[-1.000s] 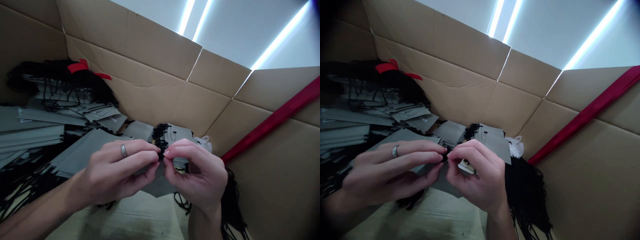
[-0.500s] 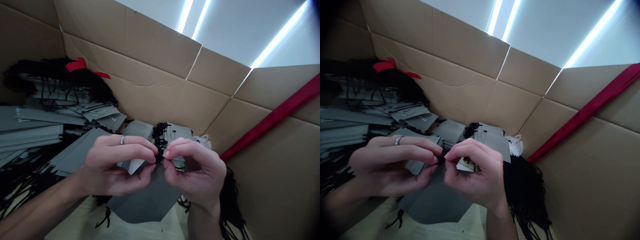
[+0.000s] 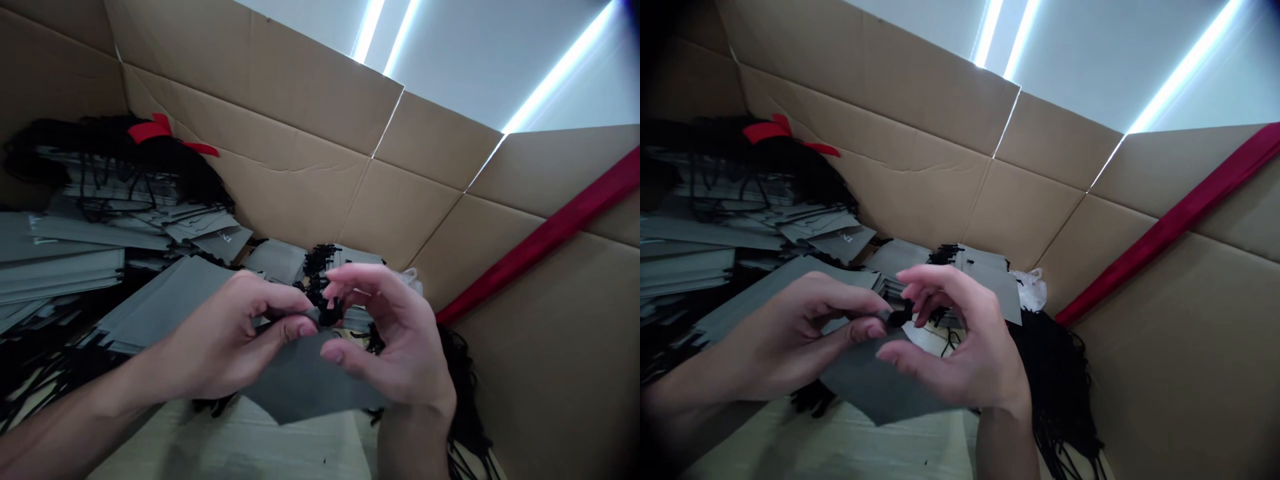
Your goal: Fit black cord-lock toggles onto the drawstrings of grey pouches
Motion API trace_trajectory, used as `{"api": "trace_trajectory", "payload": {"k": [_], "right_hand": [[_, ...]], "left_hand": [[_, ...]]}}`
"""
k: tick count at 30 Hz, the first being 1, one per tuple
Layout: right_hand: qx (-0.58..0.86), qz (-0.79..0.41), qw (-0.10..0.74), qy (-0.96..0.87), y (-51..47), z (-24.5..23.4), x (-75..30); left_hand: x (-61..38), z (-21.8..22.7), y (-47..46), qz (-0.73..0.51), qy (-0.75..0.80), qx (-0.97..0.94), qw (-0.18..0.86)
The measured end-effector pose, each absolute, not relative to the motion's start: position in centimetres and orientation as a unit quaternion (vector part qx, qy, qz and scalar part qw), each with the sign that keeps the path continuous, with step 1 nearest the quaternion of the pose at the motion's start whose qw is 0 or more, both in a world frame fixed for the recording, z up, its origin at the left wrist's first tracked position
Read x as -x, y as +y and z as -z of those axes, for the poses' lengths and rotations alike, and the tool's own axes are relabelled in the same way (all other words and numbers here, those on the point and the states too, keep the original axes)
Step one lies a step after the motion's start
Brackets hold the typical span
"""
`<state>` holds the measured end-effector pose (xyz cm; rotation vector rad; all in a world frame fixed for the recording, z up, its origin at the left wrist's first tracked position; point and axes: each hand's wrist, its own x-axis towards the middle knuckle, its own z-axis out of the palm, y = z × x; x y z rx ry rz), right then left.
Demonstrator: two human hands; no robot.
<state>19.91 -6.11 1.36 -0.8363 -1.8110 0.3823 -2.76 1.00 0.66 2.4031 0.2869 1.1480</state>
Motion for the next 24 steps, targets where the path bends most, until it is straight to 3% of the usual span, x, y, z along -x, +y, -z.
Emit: {"api": "trace_trajectory", "payload": {"k": [7, 13, 20, 24], "right_hand": [[0.335, -0.173, 0.464, -0.802, -5.7, -1.6, -20.7], [0.331, -0.204, 0.474, -0.79, -6.0, -1.5, -21.0], [0.262, -0.306, 0.49, -0.773, -5.2, -1.0, -21.4], [0.288, -0.336, 0.504, -0.742, -5.5, -1.1, -22.1]], "left_hand": [[2.8, -0.2, 0.6, -0.341, 0.116, -0.883, 0.302], [2.9, -0.5, 0.5, -0.385, 0.069, -0.887, 0.246], [4.2, -0.7, 0.4, -0.332, 0.033, -0.895, 0.297], [4.3, -0.7, 0.7, -0.316, 0.085, -0.905, 0.272]]}}
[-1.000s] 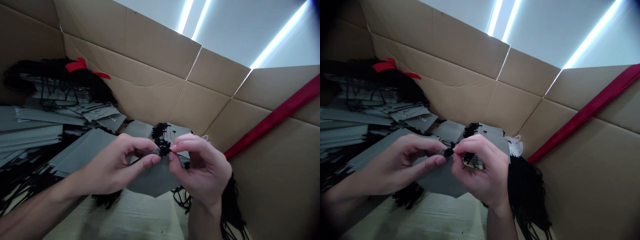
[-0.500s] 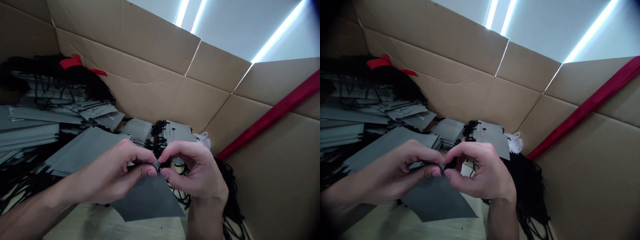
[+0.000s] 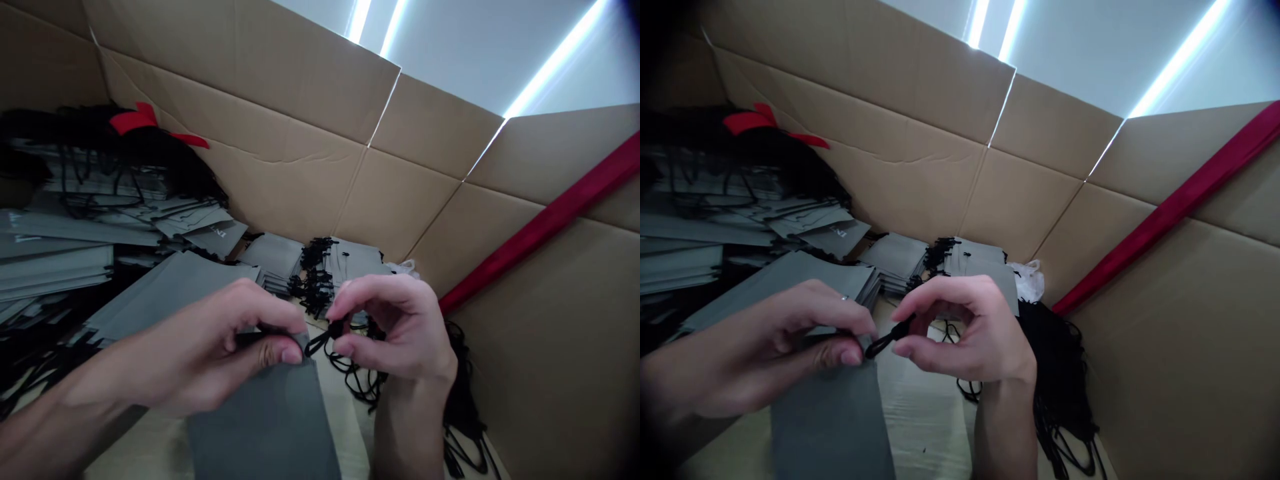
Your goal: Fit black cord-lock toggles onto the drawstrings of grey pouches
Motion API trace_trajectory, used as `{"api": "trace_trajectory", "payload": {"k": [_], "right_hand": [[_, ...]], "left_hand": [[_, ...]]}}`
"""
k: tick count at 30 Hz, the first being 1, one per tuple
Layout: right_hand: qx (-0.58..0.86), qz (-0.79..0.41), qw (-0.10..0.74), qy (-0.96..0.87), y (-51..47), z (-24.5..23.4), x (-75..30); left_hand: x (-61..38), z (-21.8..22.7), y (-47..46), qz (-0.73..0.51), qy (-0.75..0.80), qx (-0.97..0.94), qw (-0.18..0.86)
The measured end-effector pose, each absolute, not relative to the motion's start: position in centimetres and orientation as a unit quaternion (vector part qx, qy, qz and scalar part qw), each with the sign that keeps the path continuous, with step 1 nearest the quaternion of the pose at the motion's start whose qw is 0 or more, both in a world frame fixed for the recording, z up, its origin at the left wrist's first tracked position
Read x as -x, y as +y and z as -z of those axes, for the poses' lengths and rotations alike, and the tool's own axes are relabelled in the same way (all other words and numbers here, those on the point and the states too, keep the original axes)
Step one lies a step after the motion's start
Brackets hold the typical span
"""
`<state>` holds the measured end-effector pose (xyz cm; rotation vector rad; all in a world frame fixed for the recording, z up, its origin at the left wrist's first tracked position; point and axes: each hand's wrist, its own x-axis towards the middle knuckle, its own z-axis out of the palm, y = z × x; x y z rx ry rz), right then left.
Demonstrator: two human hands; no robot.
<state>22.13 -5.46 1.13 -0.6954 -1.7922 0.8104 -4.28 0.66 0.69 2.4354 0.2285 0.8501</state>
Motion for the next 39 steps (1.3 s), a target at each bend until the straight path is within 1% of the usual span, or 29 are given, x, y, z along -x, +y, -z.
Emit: {"api": "trace_trajectory", "payload": {"k": [3, 10, 15, 18, 20, 24, 26, 32, 39], "right_hand": [[0.32, -0.328, 0.511, -0.727, -6.0, -1.5, -22.5], [0.418, -0.239, 0.5, -0.72, -6.1, -1.9, -21.6], [0.427, -0.213, 0.499, -0.724, -6.5, -2.1, -20.9], [0.425, -0.208, 0.514, -0.716, -6.7, -2.2, -20.6], [0.429, -0.198, 0.526, -0.707, -6.7, -2.2, -20.2], [0.429, -0.161, 0.546, -0.701, -6.6, -1.9, -19.3], [0.425, -0.141, 0.56, -0.697, -6.5, -1.7, -18.9], [0.432, -0.119, 0.556, -0.7, -6.5, -1.1, -18.3], [0.459, -0.087, 0.53, -0.708, -6.7, -0.8, -17.5]], "left_hand": [[4.1, -0.7, 0.8, -0.315, 0.104, -0.906, 0.264], [3.8, -0.6, 0.6, -0.314, 0.138, -0.907, 0.247], [3.5, -0.7, 0.1, -0.335, 0.146, -0.905, 0.218], [3.3, -0.7, -0.1, -0.355, 0.164, -0.897, 0.207], [3.0, -0.5, -0.2, -0.389, 0.177, -0.874, 0.231], [1.8, 0.3, -0.3, -0.487, 0.174, -0.789, 0.331], [1.2, 0.6, -0.4, -0.525, 0.175, -0.753, 0.355], [0.7, 0.7, -0.6, -0.57, 0.163, -0.722, 0.356], [0.9, 0.6, -0.3, -0.558, 0.193, -0.727, 0.35]]}}
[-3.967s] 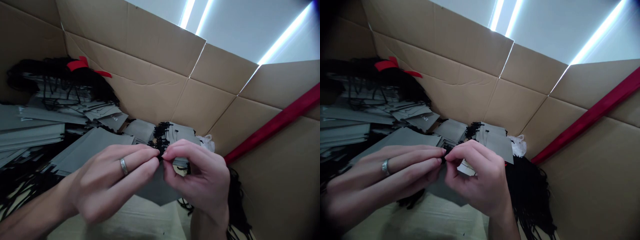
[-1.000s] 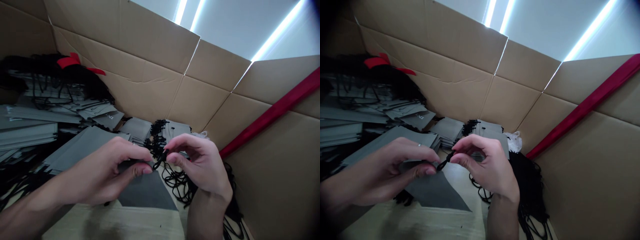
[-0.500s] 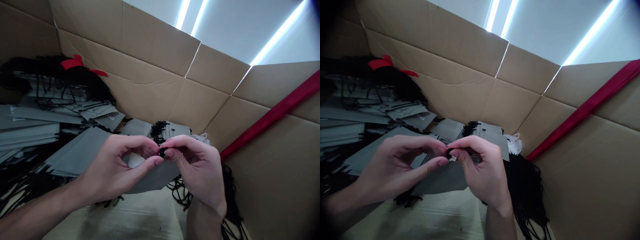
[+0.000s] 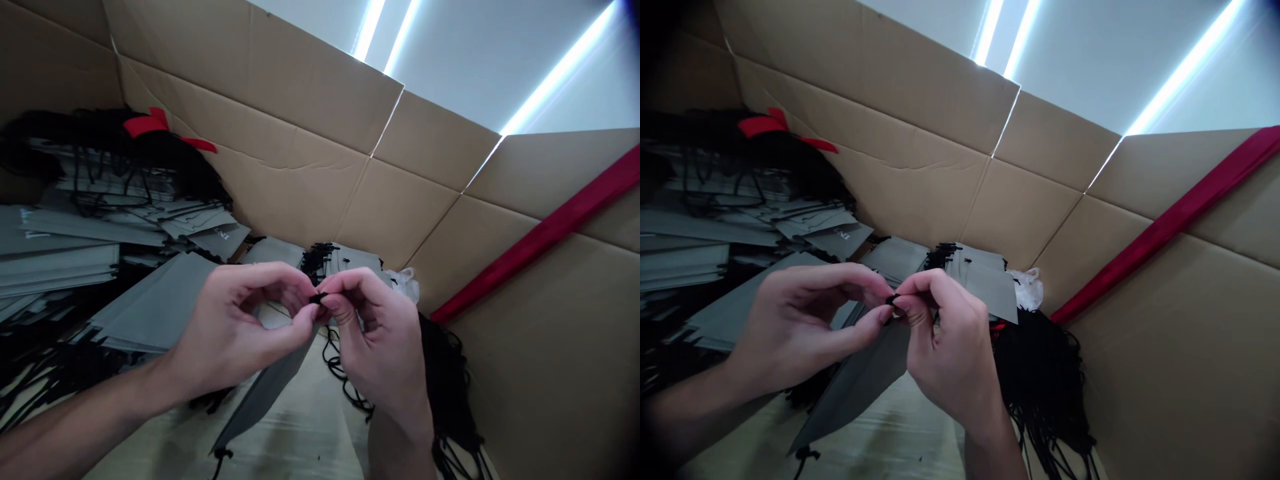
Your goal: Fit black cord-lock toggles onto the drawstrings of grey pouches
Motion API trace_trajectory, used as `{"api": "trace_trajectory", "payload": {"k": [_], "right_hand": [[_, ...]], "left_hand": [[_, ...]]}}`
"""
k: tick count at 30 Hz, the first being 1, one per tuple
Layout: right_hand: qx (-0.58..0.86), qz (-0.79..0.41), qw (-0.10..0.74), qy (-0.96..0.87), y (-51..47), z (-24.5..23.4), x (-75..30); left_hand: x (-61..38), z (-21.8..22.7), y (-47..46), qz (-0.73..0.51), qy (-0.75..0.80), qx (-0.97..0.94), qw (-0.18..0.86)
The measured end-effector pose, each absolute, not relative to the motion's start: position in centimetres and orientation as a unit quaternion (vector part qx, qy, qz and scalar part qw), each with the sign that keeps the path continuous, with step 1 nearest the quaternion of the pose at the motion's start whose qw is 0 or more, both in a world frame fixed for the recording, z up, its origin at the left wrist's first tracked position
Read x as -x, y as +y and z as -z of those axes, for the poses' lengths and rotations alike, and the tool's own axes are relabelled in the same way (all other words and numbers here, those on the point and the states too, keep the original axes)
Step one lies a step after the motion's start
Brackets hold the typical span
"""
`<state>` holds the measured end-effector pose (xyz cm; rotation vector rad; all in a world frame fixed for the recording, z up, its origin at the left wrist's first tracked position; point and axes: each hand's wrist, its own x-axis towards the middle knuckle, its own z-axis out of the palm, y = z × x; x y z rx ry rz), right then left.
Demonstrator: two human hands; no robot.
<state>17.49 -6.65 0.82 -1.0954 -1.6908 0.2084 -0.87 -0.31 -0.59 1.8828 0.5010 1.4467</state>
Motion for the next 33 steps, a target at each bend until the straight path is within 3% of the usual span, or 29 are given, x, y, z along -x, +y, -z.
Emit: {"api": "trace_trajectory", "payload": {"k": [11, 17, 22, 27, 33], "right_hand": [[0.417, -0.144, 0.522, -0.73, -6.2, -0.9, -17.9], [0.43, -0.113, 0.542, -0.713, -6.1, -0.9, -18.5], [0.429, -0.138, 0.531, -0.718, -6.2, -1.2, -19.8], [0.388, -0.155, 0.439, -0.795, -6.1, -1.8, -21.2], [0.423, -0.212, 0.462, -0.75, -5.8, -1.6, -21.2]], "left_hand": [[1.5, -0.4, 0.2, -0.518, 0.2, -0.746, 0.367], [1.5, -0.4, 0.4, -0.448, 0.181, -0.77, 0.416], [1.5, 0.5, 0.7, -0.313, 0.201, -0.853, 0.365], [1.8, 1.1, 0.7, -0.324, 0.174, -0.878, 0.306], [1.8, 0.6, -0.3, -0.357, 0.152, -0.889, 0.245]]}}
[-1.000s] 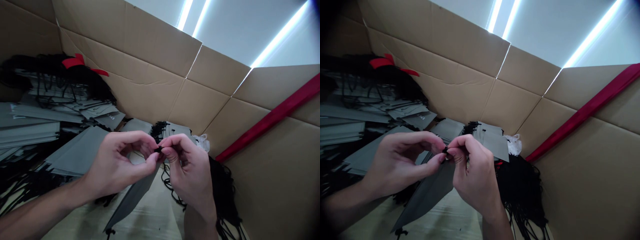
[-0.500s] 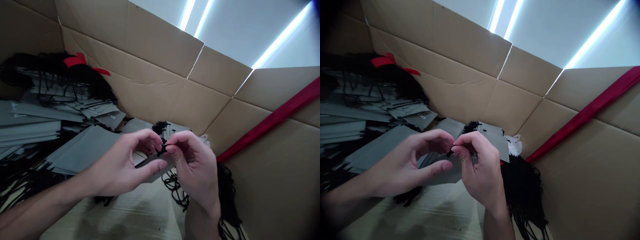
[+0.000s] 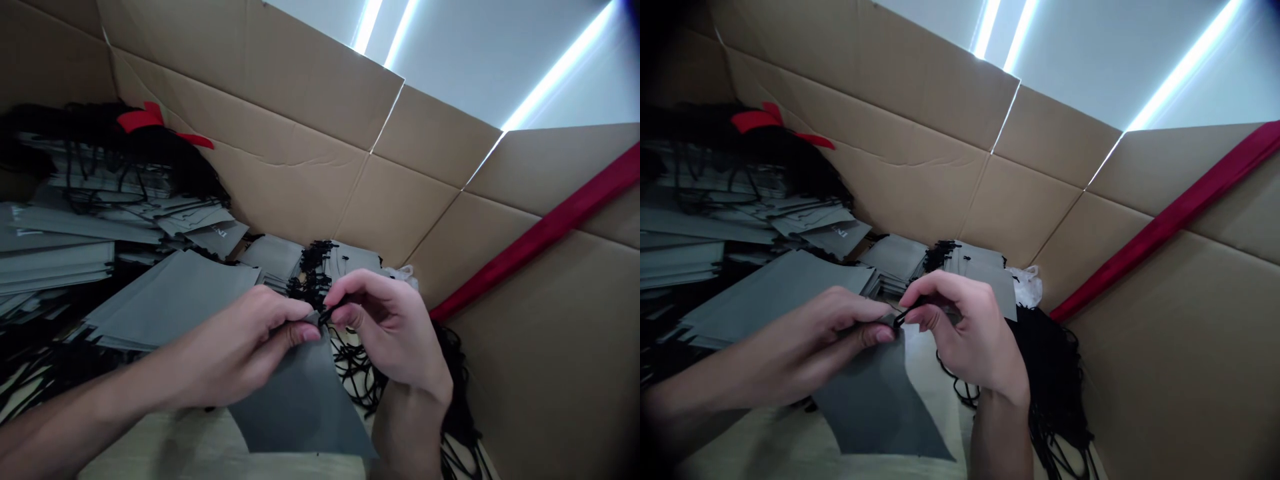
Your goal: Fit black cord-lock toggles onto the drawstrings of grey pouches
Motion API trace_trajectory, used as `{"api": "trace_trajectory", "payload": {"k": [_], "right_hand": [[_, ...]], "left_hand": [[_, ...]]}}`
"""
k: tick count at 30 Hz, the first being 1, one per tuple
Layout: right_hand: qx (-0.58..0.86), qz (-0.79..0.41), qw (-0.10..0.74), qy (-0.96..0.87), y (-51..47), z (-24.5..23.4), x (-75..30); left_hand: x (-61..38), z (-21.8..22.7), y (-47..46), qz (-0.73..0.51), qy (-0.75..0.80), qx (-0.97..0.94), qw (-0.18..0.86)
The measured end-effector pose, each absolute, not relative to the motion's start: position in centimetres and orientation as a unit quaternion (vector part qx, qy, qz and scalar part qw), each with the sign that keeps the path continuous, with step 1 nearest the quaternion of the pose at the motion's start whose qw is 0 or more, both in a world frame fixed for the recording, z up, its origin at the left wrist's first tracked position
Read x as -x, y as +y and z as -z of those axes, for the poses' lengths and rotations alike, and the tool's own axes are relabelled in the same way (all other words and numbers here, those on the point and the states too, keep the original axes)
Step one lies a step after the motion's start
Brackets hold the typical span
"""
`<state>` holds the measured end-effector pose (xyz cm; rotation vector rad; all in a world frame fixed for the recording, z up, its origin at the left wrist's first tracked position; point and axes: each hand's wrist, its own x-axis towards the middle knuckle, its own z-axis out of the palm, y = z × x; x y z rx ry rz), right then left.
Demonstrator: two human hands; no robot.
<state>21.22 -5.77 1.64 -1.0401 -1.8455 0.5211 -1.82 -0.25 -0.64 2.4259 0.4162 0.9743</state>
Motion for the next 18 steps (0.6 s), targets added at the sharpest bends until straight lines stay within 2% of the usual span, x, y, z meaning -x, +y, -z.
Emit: {"api": "trace_trajectory", "payload": {"k": [8, 18], "right_hand": [[0.36, -0.353, 0.499, -0.705, -5.1, -0.8, -20.9], [0.39, -0.291, 0.547, -0.681, -5.2, -1.9, -22.4]], "left_hand": [[2.7, 0.0, -0.5, -0.332, 0.065, -0.91, 0.241], [2.4, -0.2, -0.3, -0.318, 0.123, -0.904, 0.258]]}}
